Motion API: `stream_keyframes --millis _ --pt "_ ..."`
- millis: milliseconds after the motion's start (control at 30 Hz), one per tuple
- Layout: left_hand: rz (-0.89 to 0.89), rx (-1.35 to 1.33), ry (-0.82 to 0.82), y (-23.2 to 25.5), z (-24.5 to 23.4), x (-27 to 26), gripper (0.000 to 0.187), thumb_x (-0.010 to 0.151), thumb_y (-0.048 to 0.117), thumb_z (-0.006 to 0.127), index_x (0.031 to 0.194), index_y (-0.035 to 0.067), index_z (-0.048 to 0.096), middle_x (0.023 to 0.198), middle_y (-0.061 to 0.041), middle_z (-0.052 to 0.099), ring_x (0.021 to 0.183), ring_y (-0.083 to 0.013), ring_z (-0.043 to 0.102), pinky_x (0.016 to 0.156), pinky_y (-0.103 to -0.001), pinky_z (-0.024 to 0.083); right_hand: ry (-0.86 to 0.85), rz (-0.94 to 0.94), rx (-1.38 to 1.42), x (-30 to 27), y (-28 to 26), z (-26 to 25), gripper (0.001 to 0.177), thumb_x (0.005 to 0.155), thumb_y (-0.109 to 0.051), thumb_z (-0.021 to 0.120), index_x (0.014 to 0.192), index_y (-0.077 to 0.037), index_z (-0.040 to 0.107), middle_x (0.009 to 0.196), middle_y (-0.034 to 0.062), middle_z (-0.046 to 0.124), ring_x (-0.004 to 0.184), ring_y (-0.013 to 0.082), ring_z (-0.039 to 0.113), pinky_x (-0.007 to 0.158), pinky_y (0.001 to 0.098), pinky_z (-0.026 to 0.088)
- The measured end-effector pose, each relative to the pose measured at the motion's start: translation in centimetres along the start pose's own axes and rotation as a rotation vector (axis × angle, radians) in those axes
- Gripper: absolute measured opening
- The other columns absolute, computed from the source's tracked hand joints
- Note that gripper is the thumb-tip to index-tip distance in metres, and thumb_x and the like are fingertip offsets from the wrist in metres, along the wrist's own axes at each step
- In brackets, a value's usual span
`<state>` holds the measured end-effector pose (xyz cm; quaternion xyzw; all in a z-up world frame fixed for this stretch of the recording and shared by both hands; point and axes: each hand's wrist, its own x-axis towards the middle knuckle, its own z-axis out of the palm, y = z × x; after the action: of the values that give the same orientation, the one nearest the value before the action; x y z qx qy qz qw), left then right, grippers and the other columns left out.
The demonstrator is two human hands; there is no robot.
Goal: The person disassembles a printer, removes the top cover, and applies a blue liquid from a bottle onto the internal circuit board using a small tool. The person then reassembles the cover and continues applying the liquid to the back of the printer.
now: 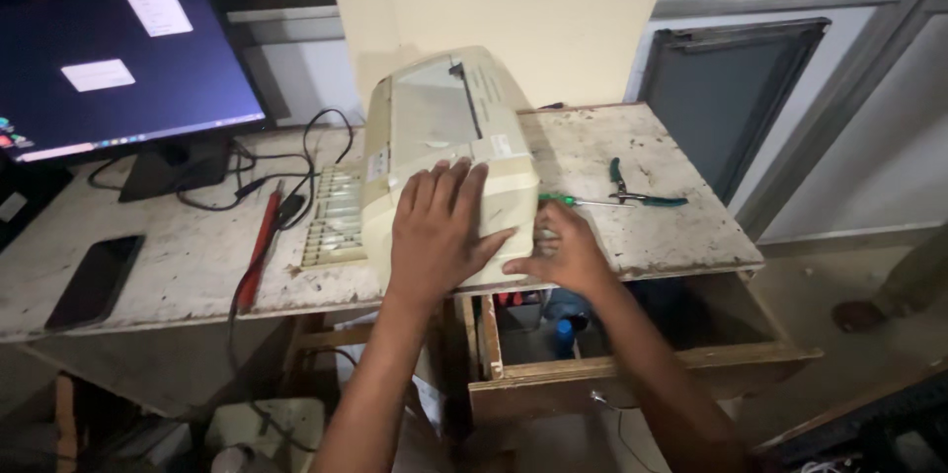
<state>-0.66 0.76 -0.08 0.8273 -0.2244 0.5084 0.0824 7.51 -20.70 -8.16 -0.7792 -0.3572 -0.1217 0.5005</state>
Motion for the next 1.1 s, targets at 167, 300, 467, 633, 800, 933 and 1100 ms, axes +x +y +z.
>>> stream_keyframes --millis 167,300,467,633,800,933,1100 --pt "-0.408 0.01 0.077 -1.4 -3.2 -1.6 0.056 0.09 0.045 0.077 0.121 0.0 0.065 0.118 -0.02 0.067 0.111 -0.0386 0.06 0.097 -0.05 0.048 -0.032 0.074 0.033 -0.3 0.4 -0.6 0.063 0.068 -0.031 0.093 0.114 -0.002 0.063 0.116 0.0132 0.071 0.11 0.0246 0.073 0.087 0.0422 0.061" --pt "-0.409 0.021 0.134 -1.6 -3.7 -2.1 0.053 0.093 0.041 0.073 0.119 -0.005 0.067 0.121 -0.021 0.067 0.114 -0.0407 0.06 0.099 -0.048 0.049 -0.014 0.072 -0.002 -0.1 0.4 -0.3 0.061 0.067 -0.029 0.095 0.111 -0.001 0.063 0.11 0.0136 0.074 0.104 0.0246 0.075 0.089 0.0423 0.062" --pt "-0.583 -0.125 0.139 -2.0 -2.2 -2.0 0.059 0.088 0.041 0.079 0.121 -0.006 0.065 0.115 -0.023 0.068 0.116 -0.0406 0.059 0.099 -0.048 0.048 0.02 -0.024 -0.007 -0.3 0.2 0.1 0.062 0.07 -0.03 0.094 0.114 -0.001 0.061 0.107 0.0134 0.074 0.101 0.0229 0.076 0.089 0.0397 0.066" --pt "-0.534 -0.235 0.216 -2.5 -0.3 -1.5 0.077 0.088 0.034 0.08 0.144 -0.008 0.049 0.132 -0.027 0.061 0.128 -0.0424 0.055 0.109 -0.05 0.044 0.05 -0.049 -0.072 -0.3 0.6 0.6 0.062 0.069 -0.029 0.095 0.112 0.001 0.061 0.105 0.0142 0.074 0.097 0.0225 0.076 0.085 0.038 0.065" --pt "-0.408 -0.309 0.231 -2.5 0.2 2.1 0.09 0.084 0.029 0.081 0.154 -0.007 0.037 0.146 -0.03 0.052 0.135 -0.0447 0.052 0.116 -0.051 0.043 0.047 0.003 -0.028 -0.6 1.1 0.7 0.059 0.071 -0.026 0.094 0.111 0.001 0.061 0.107 0.0148 0.072 0.098 0.023 0.075 0.086 0.0374 0.064" --pt "-0.321 -0.269 0.241 -0.9 1.1 5.6 0.092 0.081 0.029 0.081 0.153 -0.007 0.036 0.15 -0.031 0.048 0.138 -0.045 0.05 0.116 -0.052 0.042 0.043 -0.003 -0.071 -0.5 1.3 0.6 0.06 0.071 -0.029 0.094 0.111 0.0 0.061 0.107 0.0137 0.072 0.098 0.0216 0.076 0.086 0.0367 0.065" --pt "-0.171 -0.197 0.084 2.5 2.9 8.7 0.091 0.075 0.025 0.08 0.151 -0.004 0.039 0.152 -0.024 0.048 0.141 -0.0436 0.047 0.112 -0.057 0.039 0.055 -0.015 -0.105 -0.4 1.0 0.6 0.063 0.068 -0.027 0.094 0.113 0.001 0.06 0.108 0.0157 0.071 0.097 0.0218 0.073 0.083 0.0366 0.063"
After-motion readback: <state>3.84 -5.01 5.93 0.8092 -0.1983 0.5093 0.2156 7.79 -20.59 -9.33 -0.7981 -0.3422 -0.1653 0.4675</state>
